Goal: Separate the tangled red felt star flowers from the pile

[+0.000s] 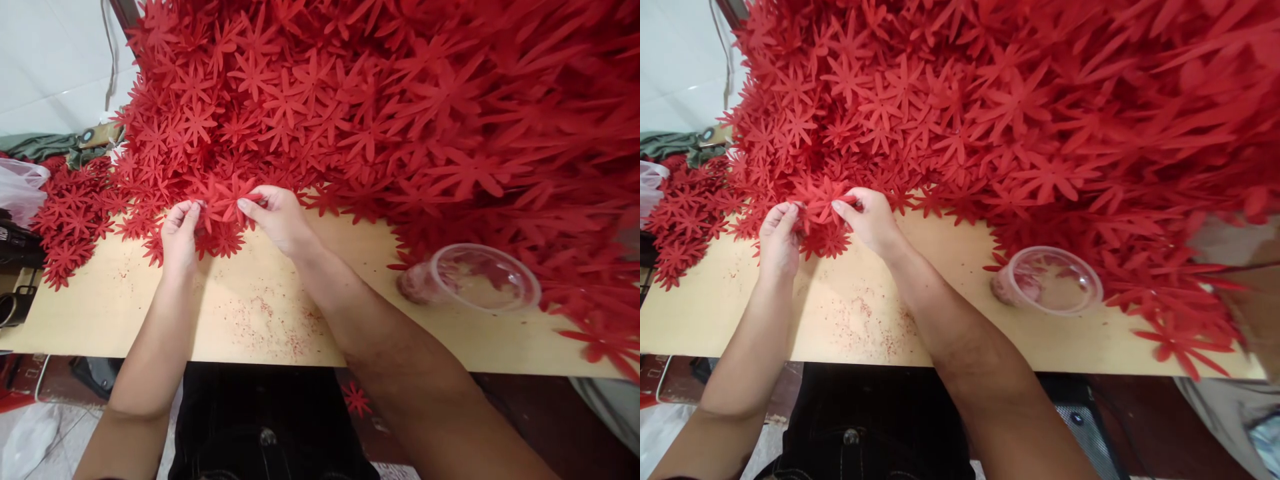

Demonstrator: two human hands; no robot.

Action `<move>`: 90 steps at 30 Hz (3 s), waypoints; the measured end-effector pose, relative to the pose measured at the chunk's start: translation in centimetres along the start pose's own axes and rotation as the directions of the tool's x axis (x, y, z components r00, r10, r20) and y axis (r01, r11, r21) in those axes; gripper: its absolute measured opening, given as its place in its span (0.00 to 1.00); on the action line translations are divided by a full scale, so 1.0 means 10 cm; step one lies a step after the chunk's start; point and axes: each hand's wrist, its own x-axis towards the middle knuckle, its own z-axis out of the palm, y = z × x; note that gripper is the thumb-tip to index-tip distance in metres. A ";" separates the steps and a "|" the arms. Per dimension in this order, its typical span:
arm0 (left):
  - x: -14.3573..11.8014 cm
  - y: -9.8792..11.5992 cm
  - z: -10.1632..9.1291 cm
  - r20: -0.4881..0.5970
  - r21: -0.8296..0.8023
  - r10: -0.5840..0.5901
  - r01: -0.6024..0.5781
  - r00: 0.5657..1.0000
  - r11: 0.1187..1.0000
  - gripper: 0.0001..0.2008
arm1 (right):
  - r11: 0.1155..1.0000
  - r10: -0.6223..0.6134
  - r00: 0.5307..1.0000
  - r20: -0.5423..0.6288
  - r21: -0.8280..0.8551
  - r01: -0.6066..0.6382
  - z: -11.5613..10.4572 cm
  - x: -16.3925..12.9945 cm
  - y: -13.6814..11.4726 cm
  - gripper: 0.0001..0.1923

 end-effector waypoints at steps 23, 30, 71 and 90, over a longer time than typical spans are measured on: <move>-0.03 -0.01 0.06 -0.005 -0.027 0.033 -0.033 0.999 0.999 0.13 | 0.992 0.116 0.981 0.157 -0.060 -0.107 0.07 -0.07 -0.12 0.09; 0.02 0.01 0.03 0.005 -0.072 0.048 -0.048 0.999 0.996 0.17 | 0.980 0.094 0.996 0.007 -0.175 -0.091 0.03 -0.03 -0.02 0.09; 0.02 0.02 0.00 0.027 0.161 0.086 -0.090 0.996 0.983 0.10 | 0.990 0.136 0.990 -0.048 0.040 -0.134 0.02 -0.01 -0.12 0.08; -0.15 0.00 0.16 0.088 0.203 0.154 -0.169 0.984 0.965 0.08 | 0.999 0.012 0.983 0.181 -0.053 -0.003 0.11 -0.06 0.05 0.07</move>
